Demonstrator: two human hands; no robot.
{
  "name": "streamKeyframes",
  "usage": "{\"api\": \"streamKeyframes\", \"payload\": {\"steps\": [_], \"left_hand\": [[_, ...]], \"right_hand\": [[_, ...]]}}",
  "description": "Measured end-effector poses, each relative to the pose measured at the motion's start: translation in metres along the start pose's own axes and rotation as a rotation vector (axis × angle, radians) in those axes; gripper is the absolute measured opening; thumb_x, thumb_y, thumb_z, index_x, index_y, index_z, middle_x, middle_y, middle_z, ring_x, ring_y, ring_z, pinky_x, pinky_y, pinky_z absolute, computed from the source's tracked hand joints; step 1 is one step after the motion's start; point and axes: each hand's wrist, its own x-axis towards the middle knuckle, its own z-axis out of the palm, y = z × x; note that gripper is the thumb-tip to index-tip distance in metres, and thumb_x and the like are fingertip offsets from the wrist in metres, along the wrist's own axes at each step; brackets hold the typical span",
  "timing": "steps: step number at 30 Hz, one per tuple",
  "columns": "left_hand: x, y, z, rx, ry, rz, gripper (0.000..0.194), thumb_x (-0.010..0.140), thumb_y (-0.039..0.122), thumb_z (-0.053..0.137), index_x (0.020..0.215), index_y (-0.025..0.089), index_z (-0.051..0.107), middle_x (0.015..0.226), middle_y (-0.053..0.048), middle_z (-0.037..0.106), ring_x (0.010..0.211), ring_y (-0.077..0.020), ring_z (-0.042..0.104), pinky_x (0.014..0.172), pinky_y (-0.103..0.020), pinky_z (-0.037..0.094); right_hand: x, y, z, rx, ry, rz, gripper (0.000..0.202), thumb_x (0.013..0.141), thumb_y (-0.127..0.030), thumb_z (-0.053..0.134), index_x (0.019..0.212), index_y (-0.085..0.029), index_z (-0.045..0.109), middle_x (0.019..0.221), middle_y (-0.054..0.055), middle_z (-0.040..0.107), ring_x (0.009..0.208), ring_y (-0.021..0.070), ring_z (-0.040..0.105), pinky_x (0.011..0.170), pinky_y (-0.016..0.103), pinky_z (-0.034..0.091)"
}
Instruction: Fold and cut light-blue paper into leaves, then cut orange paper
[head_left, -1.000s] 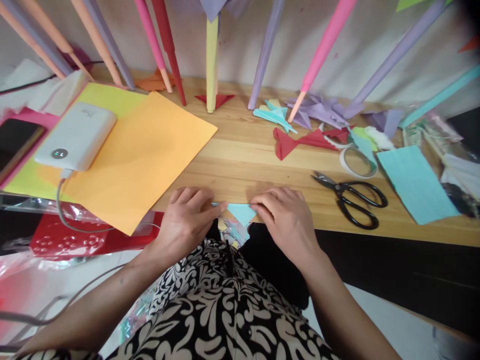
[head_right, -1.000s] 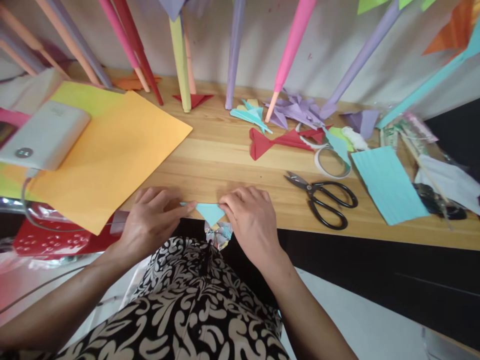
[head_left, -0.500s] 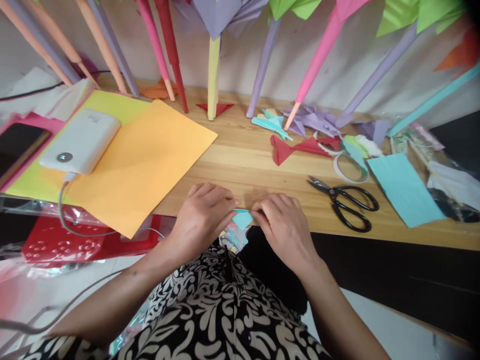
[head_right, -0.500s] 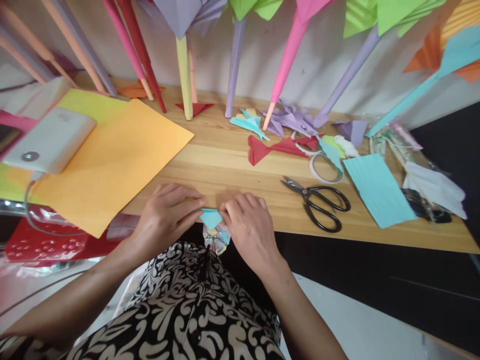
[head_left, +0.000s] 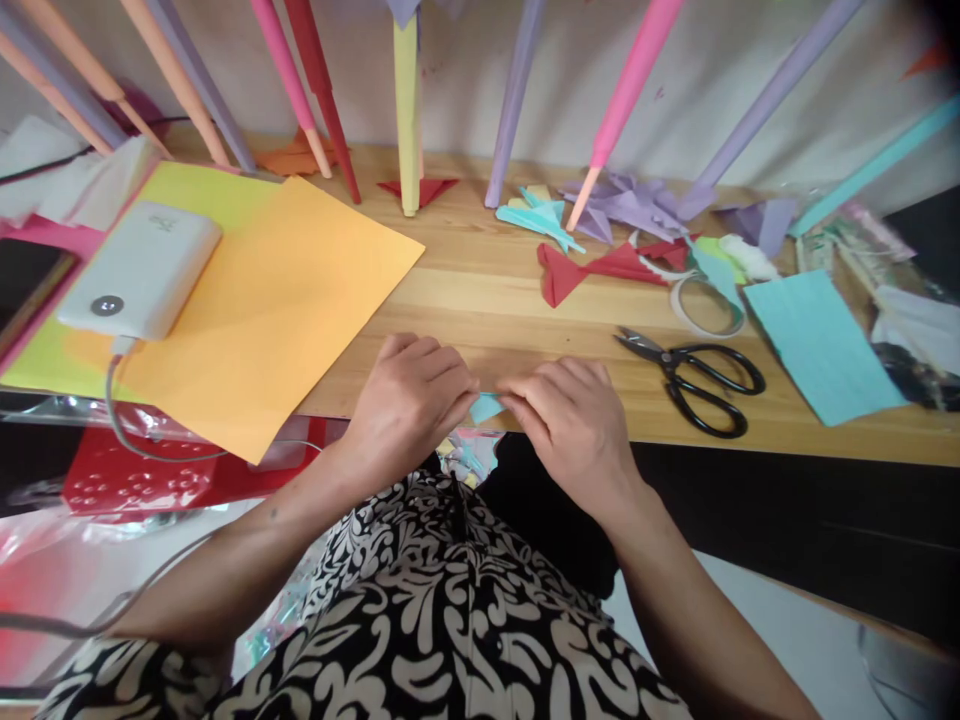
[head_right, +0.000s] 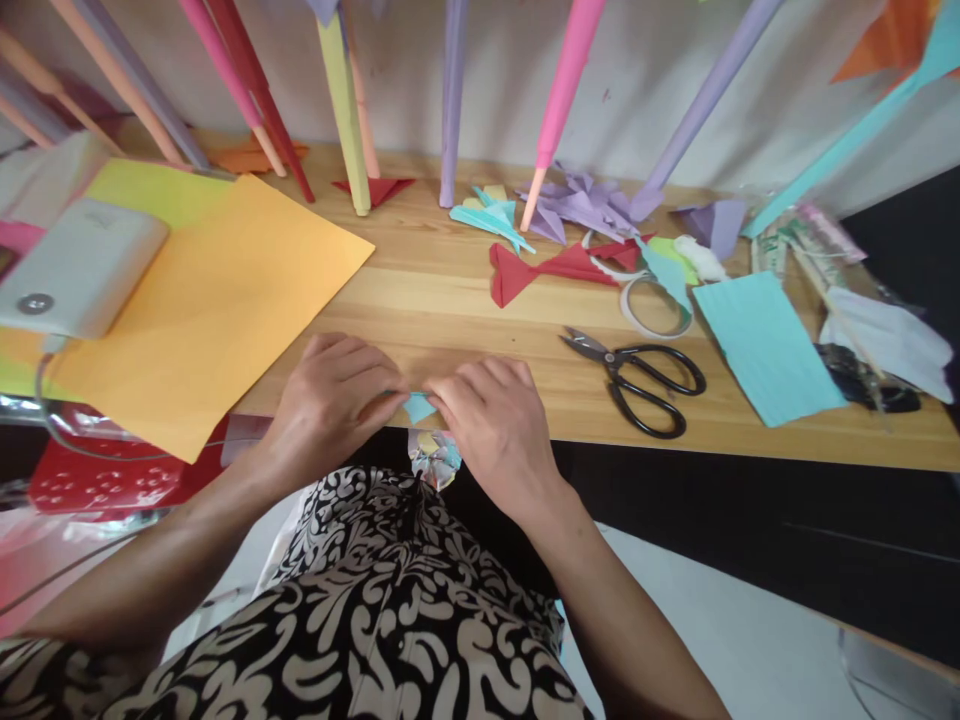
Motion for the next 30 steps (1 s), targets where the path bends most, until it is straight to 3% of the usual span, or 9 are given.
{"api": "streamKeyframes", "payload": {"steps": [3, 7, 12, 16, 30], "left_hand": [[0.006, 0.001, -0.004, 0.110, 0.062, 0.042, 0.020, 0.097, 0.021, 0.052, 0.079, 0.018, 0.059, 0.081, -0.003, 0.066, 0.076, -0.0181, 0.052, 0.073, -0.037, 0.035], [0.004, 0.002, -0.004, 0.156, 0.132, 0.062, 0.018, 0.096, 0.015, 0.052, 0.081, 0.019, 0.059, 0.083, -0.002, 0.066, 0.077, -0.0178, 0.051, 0.075, -0.037, 0.035], [-0.017, 0.004, 0.008, 0.077, 0.026, 0.026, 0.013, 0.096, 0.016, 0.055, 0.086, 0.019, 0.062, 0.085, -0.002, 0.069, 0.079, -0.0178, 0.054, 0.077, -0.037, 0.036], [-0.030, 0.008, 0.016, -0.036, 0.029, -0.071, 0.011, 0.095, 0.017, 0.057, 0.087, 0.019, 0.064, 0.085, -0.002, 0.069, 0.079, -0.0178, 0.055, 0.078, -0.037, 0.037], [-0.030, 0.011, 0.014, -0.122, 0.011, -0.251, 0.010, 0.093, 0.019, 0.061, 0.086, 0.020, 0.067, 0.088, -0.002, 0.067, 0.084, -0.0191, 0.055, 0.078, -0.036, 0.036]], "right_hand": [[0.005, 0.002, -0.006, -0.051, 0.017, -0.007, 0.018, 0.098, -0.019, 0.051, 0.103, -0.024, 0.068, 0.087, 0.002, 0.069, 0.084, 0.0206, 0.056, 0.079, 0.037, 0.035], [0.007, 0.002, -0.007, -0.124, 0.089, 0.024, 0.020, 0.097, -0.017, 0.052, 0.095, -0.026, 0.069, 0.089, 0.001, 0.070, 0.083, 0.0196, 0.055, 0.082, 0.038, 0.034], [-0.012, -0.002, 0.010, -0.030, 0.016, 0.062, 0.014, 0.095, -0.019, 0.057, 0.087, -0.023, 0.068, 0.082, 0.001, 0.068, 0.080, 0.0186, 0.053, 0.079, 0.035, 0.034], [-0.025, -0.005, 0.020, 0.071, 0.008, 0.128, 0.013, 0.095, -0.021, 0.059, 0.086, -0.021, 0.068, 0.079, 0.002, 0.066, 0.079, 0.0181, 0.053, 0.076, 0.034, 0.034], [-0.020, -0.011, 0.023, 0.060, -0.012, 0.179, 0.013, 0.095, -0.025, 0.059, 0.083, -0.022, 0.064, 0.076, 0.001, 0.063, 0.077, 0.0194, 0.052, 0.076, 0.035, 0.033]]}}
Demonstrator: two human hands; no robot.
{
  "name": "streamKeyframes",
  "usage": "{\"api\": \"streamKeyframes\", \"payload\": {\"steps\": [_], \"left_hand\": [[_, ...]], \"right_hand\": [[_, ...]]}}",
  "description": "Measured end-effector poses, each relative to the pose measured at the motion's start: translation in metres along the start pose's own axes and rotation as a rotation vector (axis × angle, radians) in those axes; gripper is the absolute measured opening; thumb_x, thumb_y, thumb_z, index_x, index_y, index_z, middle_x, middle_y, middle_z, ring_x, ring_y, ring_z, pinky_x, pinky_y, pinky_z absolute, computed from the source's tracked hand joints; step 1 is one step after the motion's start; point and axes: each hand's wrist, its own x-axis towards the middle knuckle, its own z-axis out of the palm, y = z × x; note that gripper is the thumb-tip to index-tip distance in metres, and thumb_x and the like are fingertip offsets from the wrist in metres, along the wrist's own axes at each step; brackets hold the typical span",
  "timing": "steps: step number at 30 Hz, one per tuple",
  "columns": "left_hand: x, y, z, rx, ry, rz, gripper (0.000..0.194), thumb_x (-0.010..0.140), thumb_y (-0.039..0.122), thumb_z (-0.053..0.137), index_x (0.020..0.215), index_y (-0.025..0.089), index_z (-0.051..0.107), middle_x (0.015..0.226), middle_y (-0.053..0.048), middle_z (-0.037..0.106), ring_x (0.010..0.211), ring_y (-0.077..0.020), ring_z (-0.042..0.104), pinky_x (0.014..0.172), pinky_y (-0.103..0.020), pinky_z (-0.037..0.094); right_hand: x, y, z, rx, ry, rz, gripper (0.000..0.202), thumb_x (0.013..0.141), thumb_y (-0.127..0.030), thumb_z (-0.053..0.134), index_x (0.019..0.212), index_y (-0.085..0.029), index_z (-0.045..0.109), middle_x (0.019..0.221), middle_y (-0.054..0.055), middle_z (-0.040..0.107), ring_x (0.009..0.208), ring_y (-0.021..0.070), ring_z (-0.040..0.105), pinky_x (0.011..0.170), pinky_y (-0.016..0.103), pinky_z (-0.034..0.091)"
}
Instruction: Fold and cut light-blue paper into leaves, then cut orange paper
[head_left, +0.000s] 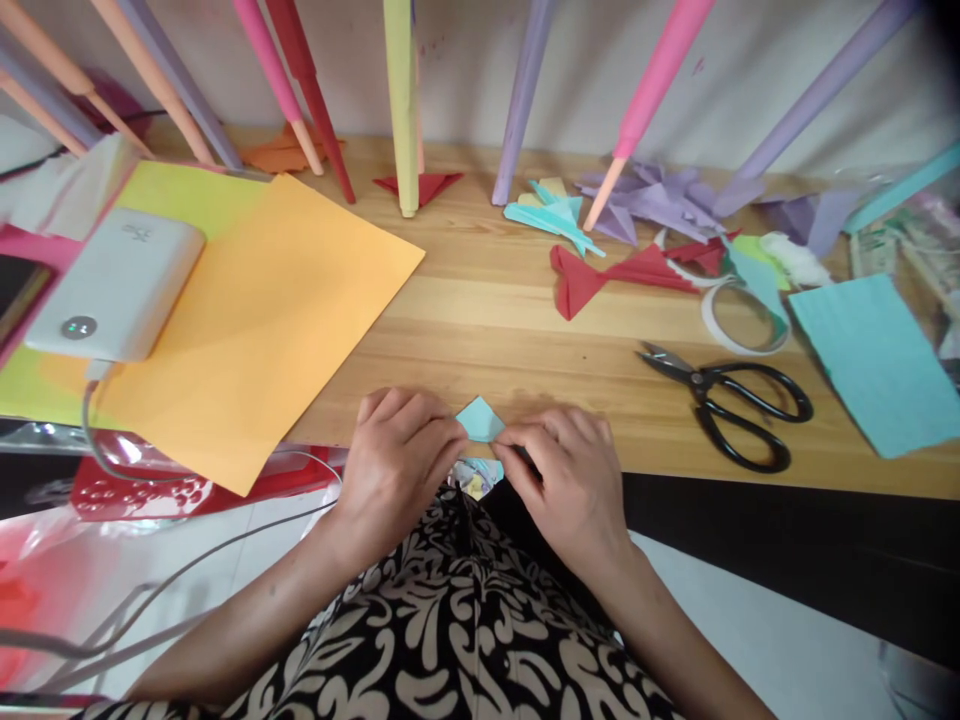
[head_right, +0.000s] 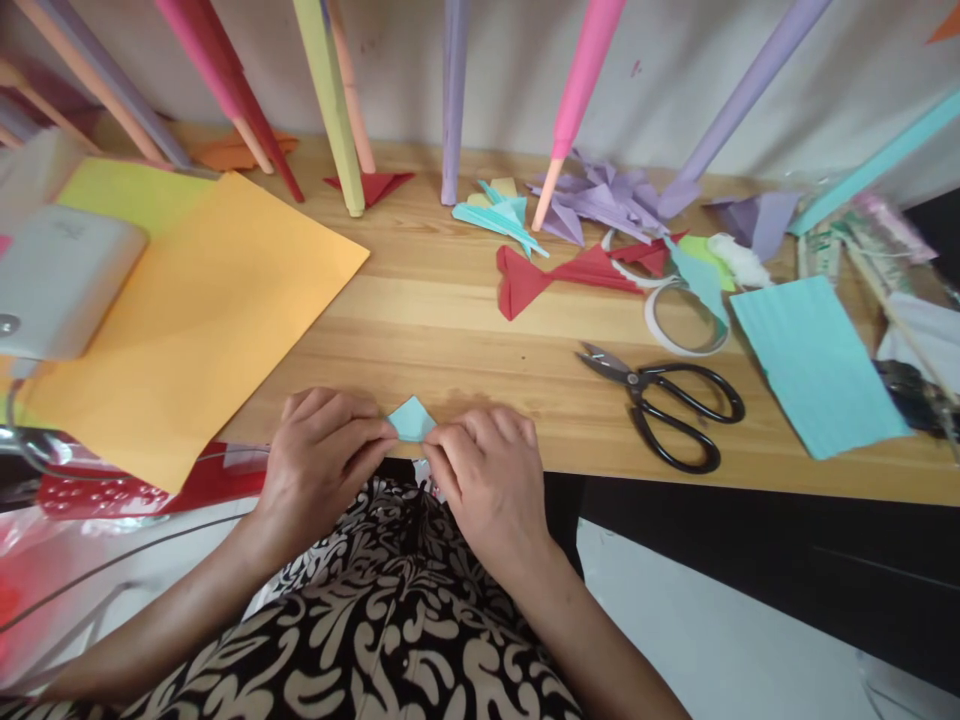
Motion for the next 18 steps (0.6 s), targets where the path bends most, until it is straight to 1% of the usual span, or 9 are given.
{"api": "streamKeyframes", "payload": {"steps": [6, 11, 18], "left_hand": [[0.0020, -0.0018, -0.0043, -0.005, -0.014, -0.054, 0.010, 0.092, 0.022, 0.064, 0.082, 0.019, 0.068, 0.086, -0.002, 0.066, 0.080, -0.0185, 0.052, 0.076, -0.036, 0.034], [0.0049, 0.0001, -0.0044, 0.004, -0.024, -0.090, 0.014, 0.091, 0.022, 0.064, 0.077, 0.019, 0.067, 0.082, -0.002, 0.066, 0.078, -0.0187, 0.052, 0.073, -0.035, 0.033], [0.0071, 0.0004, 0.0013, 0.091, -0.001, -0.136, 0.016, 0.087, 0.024, 0.067, 0.072, 0.019, 0.064, 0.078, -0.002, 0.064, 0.077, -0.0209, 0.054, 0.072, -0.038, 0.034]], "right_hand": [[0.0011, -0.0001, -0.0008, 0.010, -0.017, 0.029, 0.015, 0.096, -0.027, 0.057, 0.083, -0.022, 0.062, 0.075, 0.001, 0.060, 0.077, 0.0195, 0.051, 0.077, 0.035, 0.031], [0.0029, -0.0023, 0.0033, -0.044, -0.001, 0.051, 0.020, 0.095, -0.033, 0.058, 0.079, -0.022, 0.060, 0.074, 0.001, 0.061, 0.077, 0.0212, 0.051, 0.075, 0.036, 0.030], [0.0056, -0.0072, 0.0068, -0.066, 0.067, 0.072, 0.020, 0.092, -0.028, 0.060, 0.074, -0.022, 0.057, 0.072, 0.001, 0.061, 0.074, 0.0199, 0.052, 0.075, 0.036, 0.031]]}}
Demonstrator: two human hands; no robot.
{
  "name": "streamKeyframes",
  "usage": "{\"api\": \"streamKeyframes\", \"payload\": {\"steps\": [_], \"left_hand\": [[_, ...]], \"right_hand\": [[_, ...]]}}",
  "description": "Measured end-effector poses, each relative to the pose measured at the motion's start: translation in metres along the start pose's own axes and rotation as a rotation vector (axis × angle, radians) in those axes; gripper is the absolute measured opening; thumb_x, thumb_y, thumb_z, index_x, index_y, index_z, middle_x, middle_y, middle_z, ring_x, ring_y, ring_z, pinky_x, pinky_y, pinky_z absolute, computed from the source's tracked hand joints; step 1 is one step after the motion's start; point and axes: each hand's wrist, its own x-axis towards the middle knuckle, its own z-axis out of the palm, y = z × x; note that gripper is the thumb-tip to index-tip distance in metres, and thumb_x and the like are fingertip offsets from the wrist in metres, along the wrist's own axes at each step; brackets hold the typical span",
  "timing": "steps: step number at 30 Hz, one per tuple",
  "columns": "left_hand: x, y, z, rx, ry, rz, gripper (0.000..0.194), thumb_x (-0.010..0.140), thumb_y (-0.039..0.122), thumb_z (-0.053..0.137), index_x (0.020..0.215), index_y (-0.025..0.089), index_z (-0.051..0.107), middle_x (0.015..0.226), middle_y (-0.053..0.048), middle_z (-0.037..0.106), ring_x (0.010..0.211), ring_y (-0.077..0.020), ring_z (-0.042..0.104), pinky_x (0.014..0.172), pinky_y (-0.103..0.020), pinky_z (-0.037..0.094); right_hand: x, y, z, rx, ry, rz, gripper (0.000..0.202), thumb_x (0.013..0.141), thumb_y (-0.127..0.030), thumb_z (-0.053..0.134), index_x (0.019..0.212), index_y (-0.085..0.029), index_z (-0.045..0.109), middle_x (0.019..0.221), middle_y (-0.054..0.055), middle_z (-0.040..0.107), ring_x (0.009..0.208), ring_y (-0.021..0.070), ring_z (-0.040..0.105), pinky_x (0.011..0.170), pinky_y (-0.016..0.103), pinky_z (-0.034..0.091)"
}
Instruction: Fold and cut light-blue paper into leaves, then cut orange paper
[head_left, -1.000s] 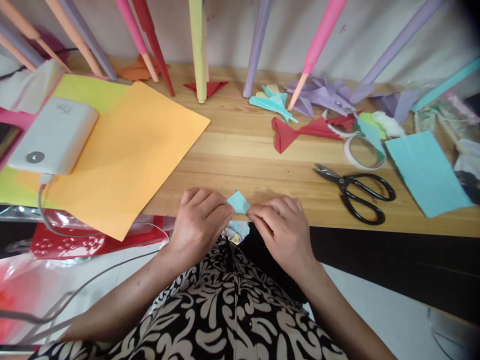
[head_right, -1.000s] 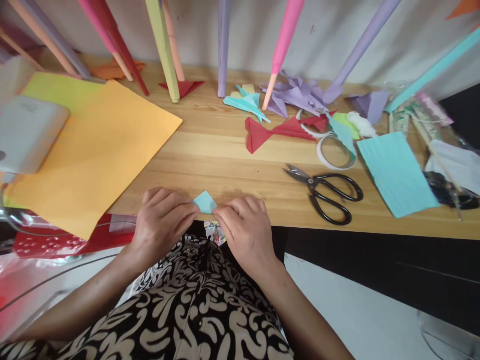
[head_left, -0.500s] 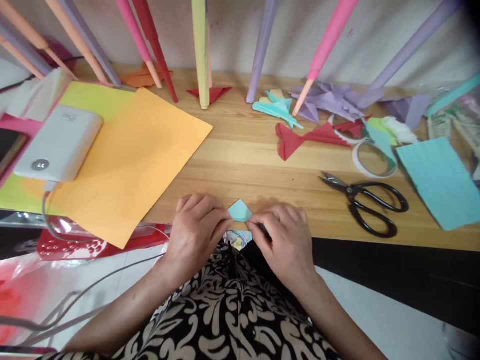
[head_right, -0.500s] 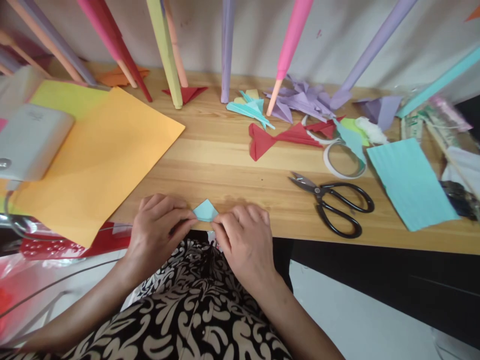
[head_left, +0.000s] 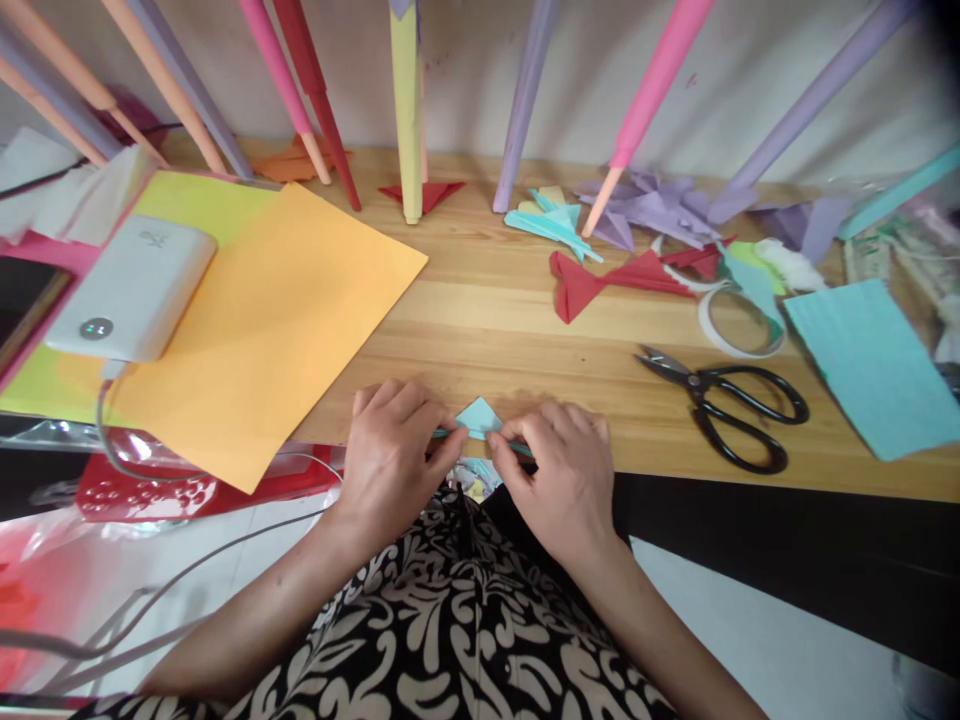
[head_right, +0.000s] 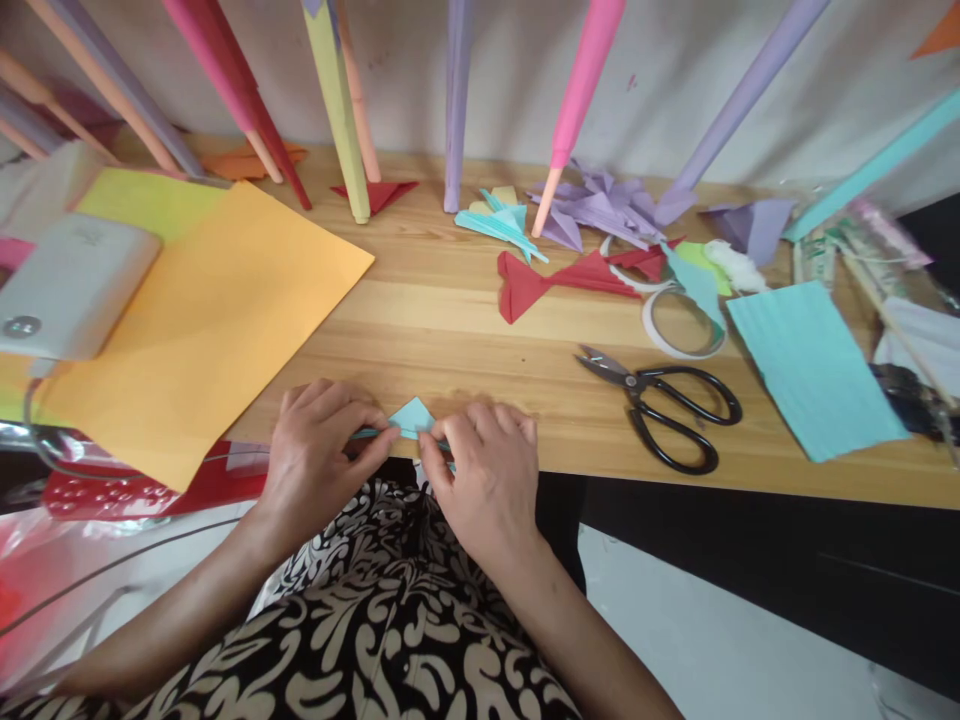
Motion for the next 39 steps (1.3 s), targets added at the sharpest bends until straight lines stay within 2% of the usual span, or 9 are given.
{"api": "streamKeyframes", "payload": {"steps": [3, 5, 8, 12, 18, 25, 29, 33, 39], "left_hand": [[-0.001, -0.002, -0.003, 0.044, 0.026, 0.001, 0.013, 0.087, 0.022, 0.066, 0.075, 0.019, 0.065, 0.078, -0.003, 0.065, 0.077, -0.0214, 0.055, 0.072, -0.038, 0.037], [-0.005, -0.002, -0.009, 0.076, 0.102, 0.022, 0.009, 0.088, 0.018, 0.064, 0.079, 0.018, 0.066, 0.081, -0.003, 0.067, 0.077, -0.0212, 0.057, 0.072, -0.038, 0.039], [-0.018, 0.004, -0.016, 0.020, 0.225, 0.151, 0.013, 0.086, 0.008, 0.062, 0.093, 0.018, 0.068, 0.093, -0.005, 0.072, 0.087, -0.0216, 0.062, 0.080, -0.041, 0.046], [-0.037, 0.011, -0.003, -0.180, 0.106, 0.401, 0.029, 0.087, 0.005, 0.057, 0.114, 0.014, 0.063, 0.119, -0.010, 0.070, 0.119, -0.0240, 0.060, 0.105, -0.047, 0.047], [-0.047, 0.003, 0.023, -0.138, 0.054, 0.363, 0.039, 0.088, 0.003, 0.055, 0.126, 0.009, 0.059, 0.132, -0.015, 0.064, 0.132, -0.0243, 0.053, 0.111, -0.046, 0.047], [-0.050, 0.003, 0.020, -0.094, 0.018, 0.368, 0.035, 0.091, 0.009, 0.053, 0.125, 0.011, 0.060, 0.133, -0.014, 0.064, 0.133, -0.0261, 0.052, 0.109, -0.051, 0.048], [-0.047, 0.005, 0.019, -0.069, 0.018, 0.373, 0.032, 0.093, 0.009, 0.052, 0.123, 0.011, 0.061, 0.131, -0.013, 0.065, 0.130, -0.0266, 0.054, 0.107, -0.050, 0.049], [-0.044, 0.007, 0.018, -0.059, 0.014, 0.369, 0.031, 0.093, 0.011, 0.053, 0.122, 0.012, 0.062, 0.130, -0.011, 0.066, 0.129, -0.0256, 0.055, 0.108, -0.048, 0.048], [-0.049, 0.002, 0.016, -0.052, -0.010, 0.355, 0.033, 0.092, 0.010, 0.054, 0.125, 0.013, 0.060, 0.133, -0.009, 0.065, 0.132, -0.0238, 0.052, 0.113, -0.045, 0.042]], "right_hand": [[0.000, 0.000, 0.001, 0.001, 0.003, 0.012, 0.018, 0.090, -0.027, 0.063, 0.074, -0.022, 0.058, 0.072, 0.001, 0.061, 0.076, 0.0200, 0.054, 0.076, 0.036, 0.031], [0.000, 0.000, 0.002, -0.004, 0.004, 0.017, 0.018, 0.090, -0.028, 0.063, 0.074, -0.022, 0.058, 0.072, 0.001, 0.062, 0.076, 0.0199, 0.054, 0.076, 0.035, 0.031], [0.000, 0.001, 0.002, -0.003, 0.011, 0.007, 0.019, 0.091, -0.028, 0.061, 0.074, -0.022, 0.057, 0.072, 0.000, 0.061, 0.076, 0.0197, 0.054, 0.076, 0.035, 0.031], [0.001, 0.001, 0.000, 0.016, 0.012, -0.013, 0.019, 0.093, -0.028, 0.059, 0.075, -0.022, 0.057, 0.074, 0.001, 0.062, 0.075, 0.0196, 0.053, 0.076, 0.035, 0.031], [0.000, -0.001, 0.001, 0.007, 0.008, -0.009, 0.015, 0.090, -0.025, 0.062, 0.076, -0.021, 0.057, 0.075, 0.000, 0.062, 0.076, 0.0195, 0.054, 0.078, 0.035, 0.032], [-0.014, 0.021, -0.016, -0.039, 0.021, 0.072, 0.016, 0.091, -0.024, 0.061, 0.075, -0.022, 0.058, 0.073, 0.001, 0.062, 0.074, 0.0200, 0.055, 0.074, 0.036, 0.035], [-0.025, 0.023, -0.028, 0.005, 0.092, 0.018, 0.007, 0.093, -0.024, 0.060, 0.097, -0.022, 0.066, 0.089, 0.004, 0.068, 0.085, 0.0212, 0.061, 0.079, 0.037, 0.042], [-0.032, 0.009, -0.020, 0.028, 0.023, -0.145, 0.026, 0.093, -0.022, 0.061, 0.118, -0.024, 0.065, 0.110, 0.006, 0.072, 0.103, 0.0237, 0.061, 0.091, 0.040, 0.043], [-0.036, 0.005, 0.000, 0.019, 0.033, -0.119, 0.028, 0.091, -0.017, 0.062, 0.118, -0.022, 0.066, 0.120, 0.006, 0.071, 0.111, 0.0256, 0.059, 0.096, 0.042, 0.040]]}}
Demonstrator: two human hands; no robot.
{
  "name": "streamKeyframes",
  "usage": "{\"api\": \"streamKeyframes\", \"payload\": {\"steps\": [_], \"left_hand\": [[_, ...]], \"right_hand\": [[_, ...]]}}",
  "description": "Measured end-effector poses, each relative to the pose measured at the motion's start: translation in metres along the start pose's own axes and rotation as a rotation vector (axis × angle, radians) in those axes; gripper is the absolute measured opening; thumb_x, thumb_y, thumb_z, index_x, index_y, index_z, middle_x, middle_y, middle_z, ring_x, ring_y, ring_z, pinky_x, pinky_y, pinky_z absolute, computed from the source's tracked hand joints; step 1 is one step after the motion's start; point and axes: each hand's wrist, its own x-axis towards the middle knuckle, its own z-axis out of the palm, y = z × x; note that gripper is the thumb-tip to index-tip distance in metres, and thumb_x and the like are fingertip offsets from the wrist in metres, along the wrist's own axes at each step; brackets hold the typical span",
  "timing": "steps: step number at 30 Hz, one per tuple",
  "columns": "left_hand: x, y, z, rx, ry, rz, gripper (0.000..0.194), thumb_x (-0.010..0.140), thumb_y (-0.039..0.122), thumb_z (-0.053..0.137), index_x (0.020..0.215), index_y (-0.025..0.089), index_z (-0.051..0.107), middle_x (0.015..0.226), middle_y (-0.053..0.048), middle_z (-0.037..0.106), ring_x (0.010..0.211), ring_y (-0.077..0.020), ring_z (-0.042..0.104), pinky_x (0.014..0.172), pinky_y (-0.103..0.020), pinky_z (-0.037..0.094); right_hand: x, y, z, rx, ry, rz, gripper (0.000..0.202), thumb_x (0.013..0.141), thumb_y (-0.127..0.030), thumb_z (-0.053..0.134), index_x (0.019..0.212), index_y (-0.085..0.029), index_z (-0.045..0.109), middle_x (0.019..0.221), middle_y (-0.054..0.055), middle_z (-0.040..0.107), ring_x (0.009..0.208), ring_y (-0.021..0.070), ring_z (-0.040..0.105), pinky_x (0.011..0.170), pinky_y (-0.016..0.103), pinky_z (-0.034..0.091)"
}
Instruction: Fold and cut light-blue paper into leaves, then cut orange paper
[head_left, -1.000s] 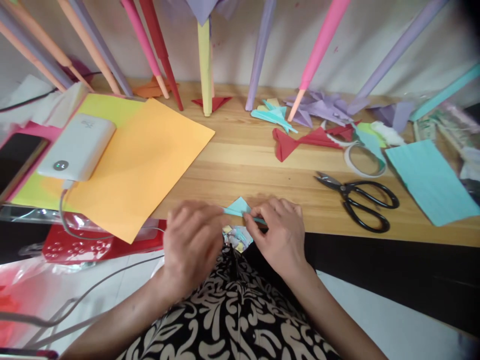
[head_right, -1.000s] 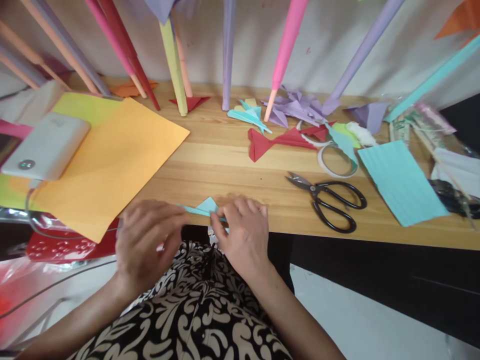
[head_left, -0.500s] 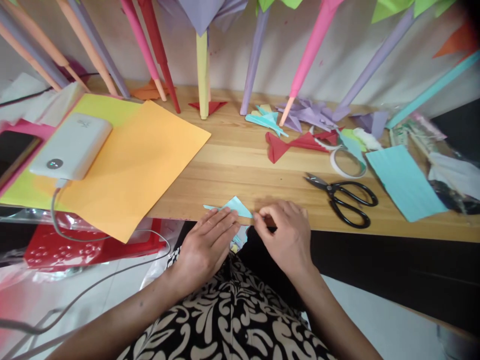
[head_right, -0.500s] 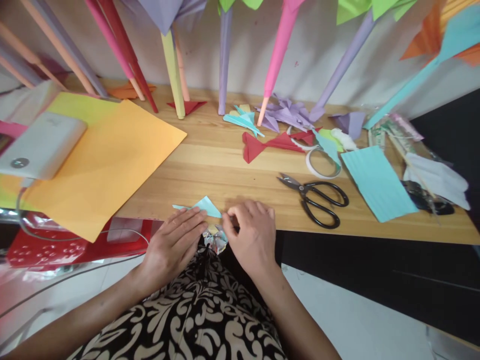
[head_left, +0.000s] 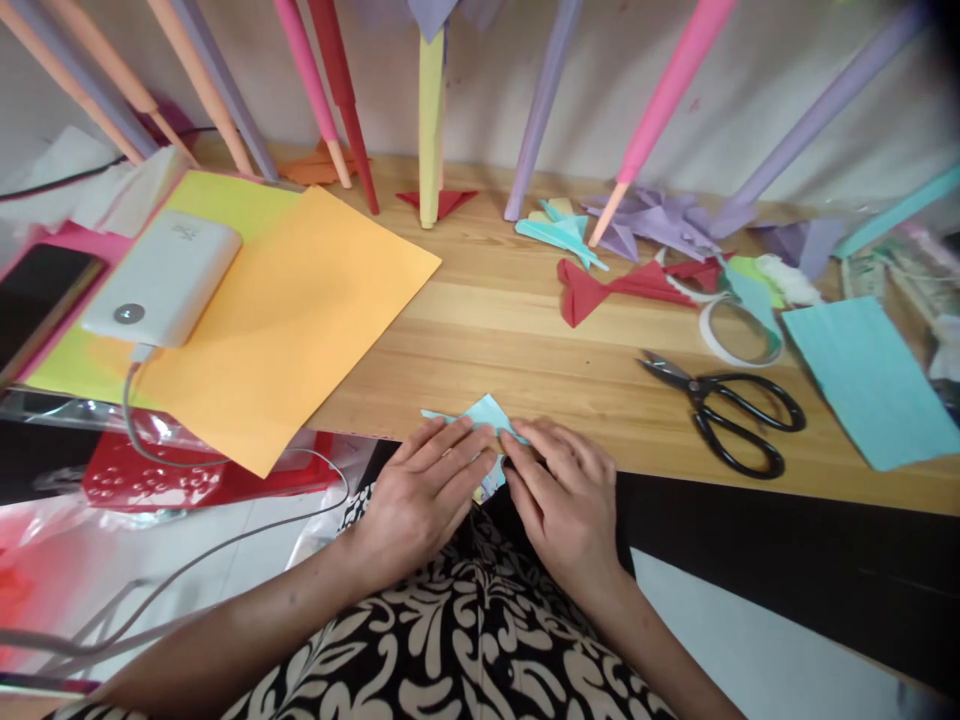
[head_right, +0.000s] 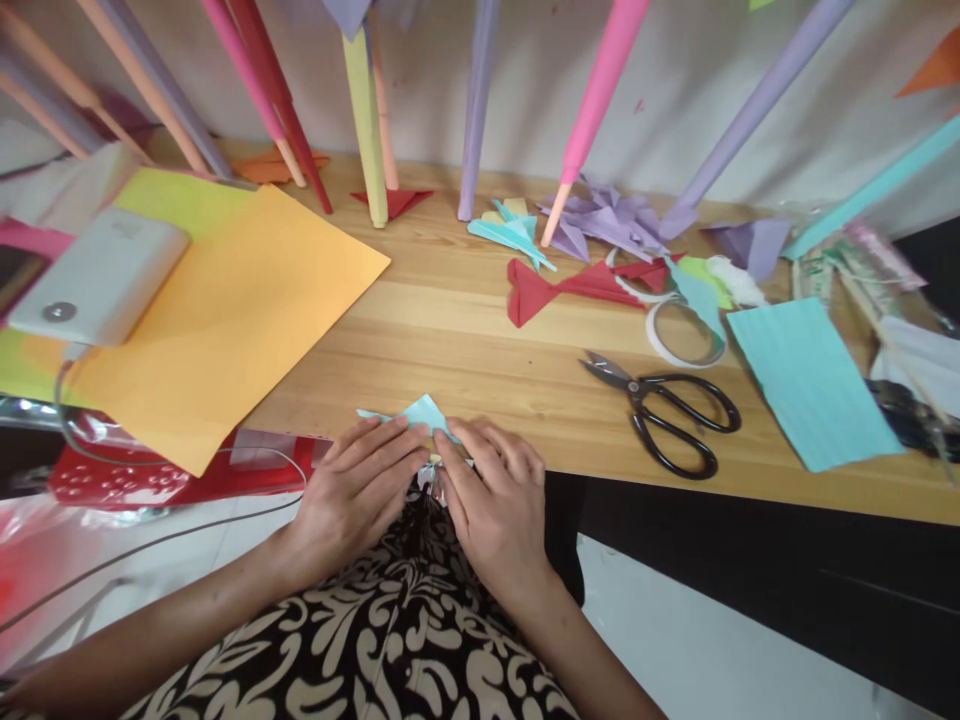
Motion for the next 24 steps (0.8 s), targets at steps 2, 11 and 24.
{"api": "streamKeyframes", "payload": {"steps": [2, 11, 24], "left_hand": [[-0.006, -0.004, -0.002, 0.011, -0.003, -0.025, 0.037, 0.091, 0.010, 0.055, 0.128, 0.013, 0.058, 0.136, -0.009, 0.063, 0.135, -0.0236, 0.049, 0.114, -0.046, 0.040], [-0.009, -0.008, -0.009, 0.065, 0.039, -0.120, 0.035, 0.090, 0.011, 0.059, 0.125, 0.018, 0.059, 0.126, -0.008, 0.068, 0.123, -0.0247, 0.057, 0.107, -0.047, 0.042], [0.021, -0.007, -0.024, -0.062, 0.087, -0.136, 0.009, 0.093, 0.020, 0.061, 0.089, 0.021, 0.069, 0.084, -0.001, 0.071, 0.079, -0.0161, 0.058, 0.080, -0.037, 0.038]], "right_hand": [[-0.001, 0.002, 0.002, 0.018, 0.017, 0.008, 0.029, 0.091, -0.015, 0.063, 0.118, -0.023, 0.066, 0.118, 0.005, 0.072, 0.110, 0.0249, 0.060, 0.095, 0.042, 0.040], [-0.001, 0.001, 0.007, 0.043, 0.066, 0.050, 0.025, 0.090, -0.015, 0.064, 0.110, -0.027, 0.068, 0.113, 0.003, 0.073, 0.107, 0.0235, 0.062, 0.092, 0.041, 0.041], [0.014, 0.001, -0.019, 0.056, -0.061, 0.017, 0.011, 0.094, -0.023, 0.060, 0.088, -0.023, 0.069, 0.076, 0.001, 0.066, 0.076, 0.0180, 0.055, 0.077, 0.035, 0.038]]}}
